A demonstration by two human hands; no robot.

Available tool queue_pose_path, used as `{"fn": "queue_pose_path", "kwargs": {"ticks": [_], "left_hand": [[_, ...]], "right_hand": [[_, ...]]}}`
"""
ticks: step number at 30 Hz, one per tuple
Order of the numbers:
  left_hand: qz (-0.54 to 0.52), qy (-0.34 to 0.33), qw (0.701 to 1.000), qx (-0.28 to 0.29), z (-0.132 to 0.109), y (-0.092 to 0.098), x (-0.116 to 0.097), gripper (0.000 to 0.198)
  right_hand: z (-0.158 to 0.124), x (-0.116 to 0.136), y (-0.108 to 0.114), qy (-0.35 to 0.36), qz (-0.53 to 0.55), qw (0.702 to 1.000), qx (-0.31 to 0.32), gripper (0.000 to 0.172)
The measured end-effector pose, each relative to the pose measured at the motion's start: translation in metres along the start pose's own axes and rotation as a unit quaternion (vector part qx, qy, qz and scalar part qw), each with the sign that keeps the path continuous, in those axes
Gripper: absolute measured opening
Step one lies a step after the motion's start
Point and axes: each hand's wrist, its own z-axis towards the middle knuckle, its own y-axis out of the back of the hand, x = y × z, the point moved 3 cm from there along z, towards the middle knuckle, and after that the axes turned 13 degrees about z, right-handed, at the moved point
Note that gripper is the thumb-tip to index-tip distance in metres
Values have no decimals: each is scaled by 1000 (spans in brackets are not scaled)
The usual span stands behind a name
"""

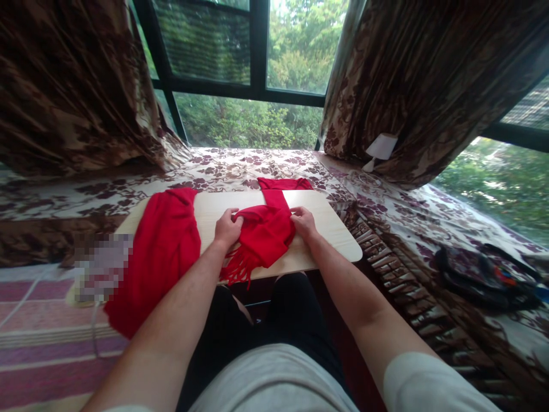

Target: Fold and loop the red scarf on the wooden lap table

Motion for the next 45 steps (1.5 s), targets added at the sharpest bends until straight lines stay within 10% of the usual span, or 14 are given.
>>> {"fn": "queue_pose_path", "kwargs": {"ticks": [4,9,19,28,37,45], "left_hand": [[-10,-11,1000,9,-1,-1,-2,43],[3,-10,1000,8,-3,4,-6,39],[-5,-15,1000,11,-5,5,-9,42],[-7,-22,999,35,0,-3,-1,42],[-17,-24,999,27,-1,-4,-2,40],[-7,-26,999,26,-1,-5,-1,41]], "right_hand": [[-9,26,-1,111,-50,993,-9,25],[-27,52,-16,191,-122,949,221,21],[-44,59,-36,234,-221,885,337,55],[-36,71,-35,256,-212,900,281,15],[-25,77,-22,100,9,978,180,20],[-1,68,-5,-12,294,954,54,26]]}}
